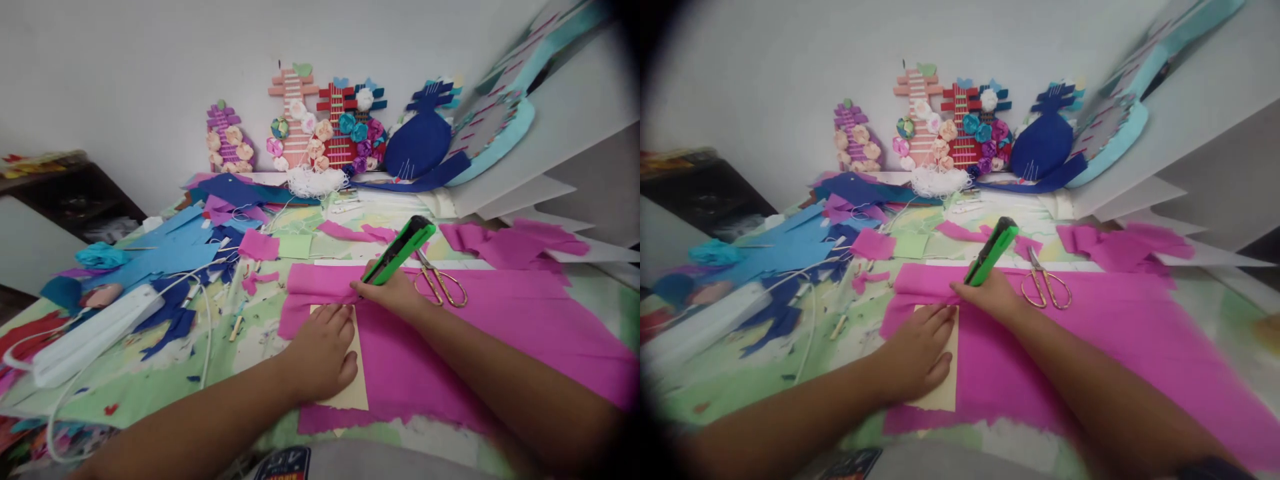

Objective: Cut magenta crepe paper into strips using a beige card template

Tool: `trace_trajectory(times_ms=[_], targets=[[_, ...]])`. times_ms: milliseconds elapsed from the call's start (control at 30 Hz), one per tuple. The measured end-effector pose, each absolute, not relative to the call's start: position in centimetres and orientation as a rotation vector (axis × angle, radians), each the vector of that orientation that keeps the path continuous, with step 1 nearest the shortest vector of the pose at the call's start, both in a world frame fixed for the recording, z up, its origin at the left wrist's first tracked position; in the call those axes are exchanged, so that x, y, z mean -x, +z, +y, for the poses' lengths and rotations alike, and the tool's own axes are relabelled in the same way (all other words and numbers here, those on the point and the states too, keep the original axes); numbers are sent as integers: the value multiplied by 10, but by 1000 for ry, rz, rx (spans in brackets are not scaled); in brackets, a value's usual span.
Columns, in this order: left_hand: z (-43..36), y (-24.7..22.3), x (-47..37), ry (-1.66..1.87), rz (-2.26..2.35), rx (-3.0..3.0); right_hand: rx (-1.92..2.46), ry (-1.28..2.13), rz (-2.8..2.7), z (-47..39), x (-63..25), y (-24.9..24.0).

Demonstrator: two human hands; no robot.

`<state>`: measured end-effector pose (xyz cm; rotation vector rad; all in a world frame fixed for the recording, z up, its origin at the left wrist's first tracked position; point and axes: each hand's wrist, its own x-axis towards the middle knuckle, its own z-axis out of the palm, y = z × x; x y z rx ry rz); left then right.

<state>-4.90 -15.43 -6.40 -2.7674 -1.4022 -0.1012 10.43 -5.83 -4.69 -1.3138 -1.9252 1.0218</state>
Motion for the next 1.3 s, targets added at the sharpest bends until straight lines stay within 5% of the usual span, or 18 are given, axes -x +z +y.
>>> trace_trajectory(times_ms=[1300], targets=[[-152,-65,52,-217,-1553,2858,1329,1051,-2094,-63,-99,-60]])
